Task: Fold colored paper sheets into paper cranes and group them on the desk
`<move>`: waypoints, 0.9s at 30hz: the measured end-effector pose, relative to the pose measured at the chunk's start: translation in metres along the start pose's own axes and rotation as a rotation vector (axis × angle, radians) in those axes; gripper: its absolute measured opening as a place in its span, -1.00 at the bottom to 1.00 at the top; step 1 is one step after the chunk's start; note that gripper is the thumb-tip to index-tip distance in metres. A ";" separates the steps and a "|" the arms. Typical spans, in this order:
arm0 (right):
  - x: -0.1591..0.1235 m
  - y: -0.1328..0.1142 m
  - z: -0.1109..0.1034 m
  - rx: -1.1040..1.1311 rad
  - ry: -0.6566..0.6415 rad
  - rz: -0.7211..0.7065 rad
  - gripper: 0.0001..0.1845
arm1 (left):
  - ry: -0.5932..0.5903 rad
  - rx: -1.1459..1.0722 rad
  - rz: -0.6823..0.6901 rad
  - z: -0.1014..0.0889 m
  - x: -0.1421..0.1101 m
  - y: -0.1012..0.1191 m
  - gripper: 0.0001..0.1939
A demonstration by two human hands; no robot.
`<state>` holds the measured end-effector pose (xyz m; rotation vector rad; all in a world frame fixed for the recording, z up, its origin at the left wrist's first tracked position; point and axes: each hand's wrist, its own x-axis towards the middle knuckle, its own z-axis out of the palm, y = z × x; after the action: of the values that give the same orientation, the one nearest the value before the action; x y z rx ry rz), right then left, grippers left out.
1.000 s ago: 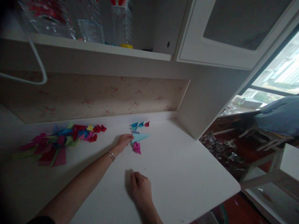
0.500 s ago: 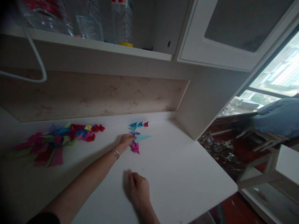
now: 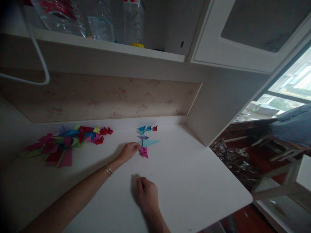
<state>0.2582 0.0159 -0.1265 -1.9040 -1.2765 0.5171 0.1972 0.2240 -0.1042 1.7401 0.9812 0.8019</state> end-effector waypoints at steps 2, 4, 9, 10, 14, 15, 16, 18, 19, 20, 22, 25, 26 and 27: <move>0.000 -0.001 0.000 -0.015 -0.006 0.000 -0.50 | -0.037 0.034 0.054 -0.001 -0.016 -0.001 -0.86; 0.001 -0.002 -0.001 -0.032 -0.015 0.000 -0.50 | -0.041 0.114 0.116 0.002 -0.028 -0.002 -0.82; 0.000 -0.001 0.000 -0.062 -0.012 -0.005 -0.51 | 0.017 0.367 0.211 0.014 -0.040 0.001 -0.82; 0.000 -0.001 0.000 -0.064 -0.009 -0.005 -0.51 | 0.013 0.404 0.217 0.016 -0.041 0.002 -0.81; 0.001 0.000 0.000 -0.070 -0.013 -0.011 -0.49 | -0.043 0.561 0.242 0.022 -0.049 0.010 -0.78; 0.001 0.000 0.000 -0.071 -0.016 -0.013 -0.49 | -0.052 0.592 0.241 0.023 -0.052 0.011 -0.76; 0.001 -0.001 0.000 -0.072 -0.017 -0.013 -0.49 | -0.058 0.619 0.237 0.023 -0.054 0.012 -0.75; 0.001 -0.002 -0.001 -0.077 -0.019 -0.006 -0.49 | -0.065 0.667 0.228 0.023 -0.057 0.013 -0.73; 0.001 -0.003 -0.001 -0.081 -0.018 -0.001 -0.49 | -0.068 0.689 0.226 0.022 -0.059 0.013 -0.72; 0.001 -0.003 -0.002 -0.086 -0.017 0.004 -0.48 | -0.071 0.710 0.227 0.021 -0.060 0.012 -0.71; 0.001 -0.004 -0.002 -0.089 -0.021 0.008 -0.48 | -0.068 0.752 0.232 0.019 -0.061 0.011 -0.71; 0.001 -0.004 -0.003 -0.085 -0.029 0.001 -0.50 | -0.065 0.805 0.248 0.015 -0.064 0.009 -0.71; 0.001 -0.004 -0.003 -0.084 -0.032 -0.004 -0.51 | -0.064 0.818 0.255 0.014 -0.065 0.008 -0.72; 0.001 -0.004 -0.003 -0.084 -0.034 -0.007 -0.51 | -0.065 0.831 0.262 0.013 -0.067 0.008 -0.72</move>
<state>0.2582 0.0164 -0.1218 -1.9664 -1.3455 0.5005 0.1792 0.1581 -0.1072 2.6292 1.1436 0.5090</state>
